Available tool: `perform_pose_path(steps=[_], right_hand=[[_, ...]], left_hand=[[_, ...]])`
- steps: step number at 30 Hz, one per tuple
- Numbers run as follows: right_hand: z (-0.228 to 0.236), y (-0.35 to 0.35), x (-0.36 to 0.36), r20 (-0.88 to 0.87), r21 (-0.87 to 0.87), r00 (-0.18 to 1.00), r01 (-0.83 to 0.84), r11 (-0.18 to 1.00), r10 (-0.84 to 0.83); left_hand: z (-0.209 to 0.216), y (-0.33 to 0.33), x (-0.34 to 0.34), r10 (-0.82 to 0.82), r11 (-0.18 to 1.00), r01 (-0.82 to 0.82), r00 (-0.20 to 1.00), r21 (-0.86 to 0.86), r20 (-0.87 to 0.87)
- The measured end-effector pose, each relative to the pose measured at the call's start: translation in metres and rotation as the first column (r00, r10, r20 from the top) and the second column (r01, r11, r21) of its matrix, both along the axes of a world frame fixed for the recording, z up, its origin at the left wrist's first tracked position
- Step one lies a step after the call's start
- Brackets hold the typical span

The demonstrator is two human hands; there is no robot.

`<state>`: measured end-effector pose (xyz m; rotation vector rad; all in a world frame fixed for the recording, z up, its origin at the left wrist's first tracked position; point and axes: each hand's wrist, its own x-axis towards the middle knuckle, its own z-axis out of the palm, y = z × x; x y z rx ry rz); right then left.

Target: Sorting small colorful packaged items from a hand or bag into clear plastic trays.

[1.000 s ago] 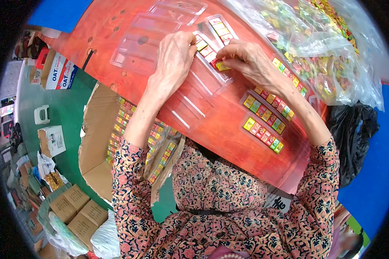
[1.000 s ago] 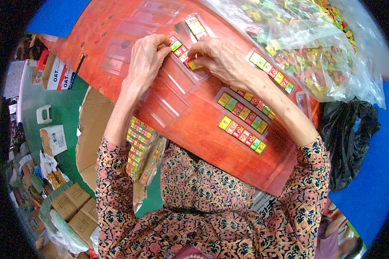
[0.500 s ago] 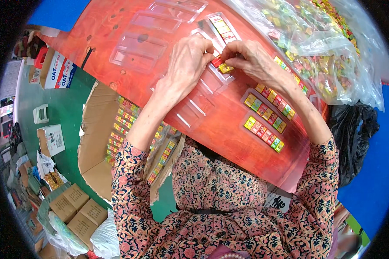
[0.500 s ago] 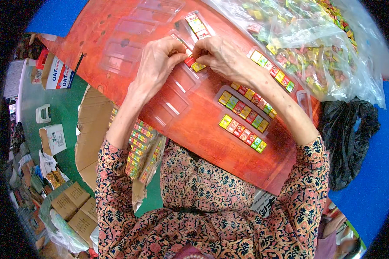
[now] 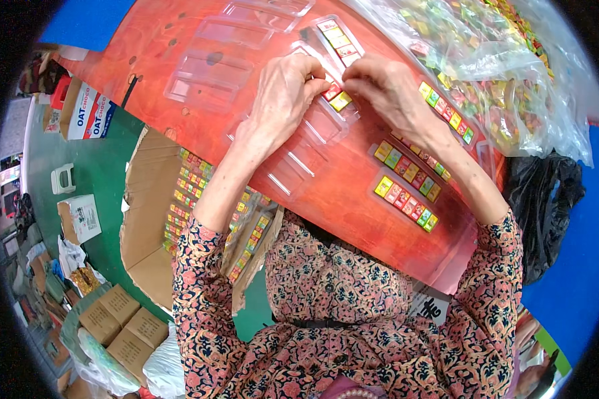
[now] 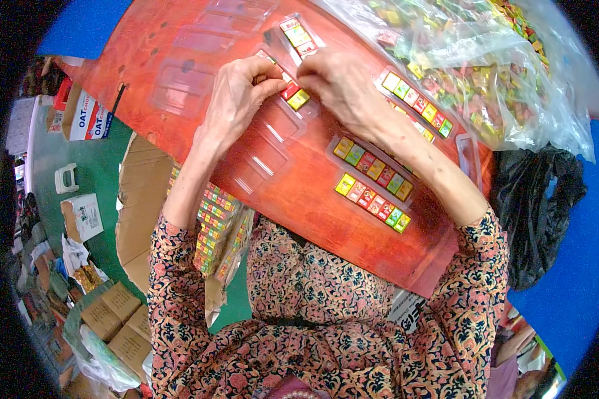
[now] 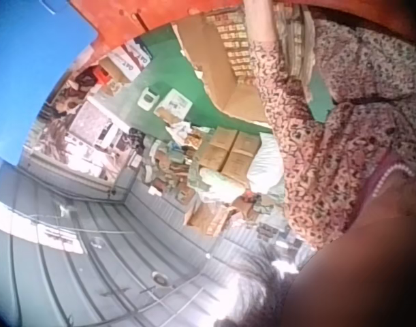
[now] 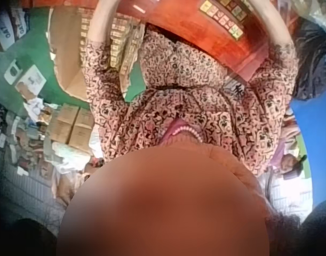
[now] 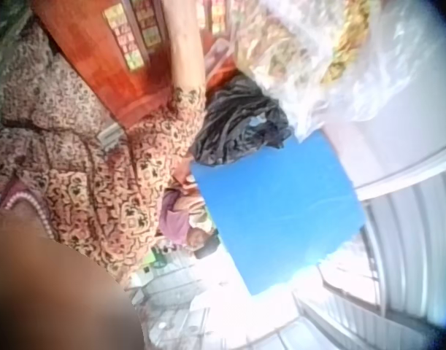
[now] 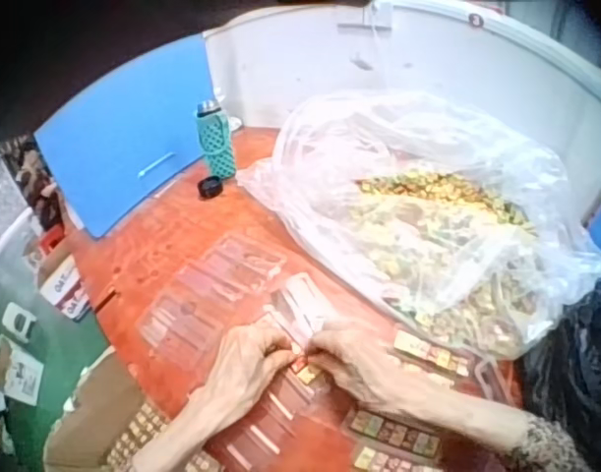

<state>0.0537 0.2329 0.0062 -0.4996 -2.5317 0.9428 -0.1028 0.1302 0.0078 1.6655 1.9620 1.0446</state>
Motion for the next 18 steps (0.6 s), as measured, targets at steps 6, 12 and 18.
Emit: perform_pose_path(steps=[6,12,18], right_hand=[[0.025,0.012,0.022,0.099,-0.832,0.987,0.151,0.534,-0.124],[0.027,0.0,0.027,0.067,-0.733,0.993,0.112,0.671,-0.093],[0.015,0.002,0.027,-0.004,-0.669,1.0,0.0,0.743,-0.004]], left_hand=[[0.008,-0.003,0.009,-0.011,1.0,0.012,0.999,-0.027,0.039],[0.001,-0.002,0.016,-0.104,0.993,0.107,0.993,0.051,-0.056],[0.002,-0.001,0.017,-0.091,0.996,0.091,0.995,0.013,-0.043]])
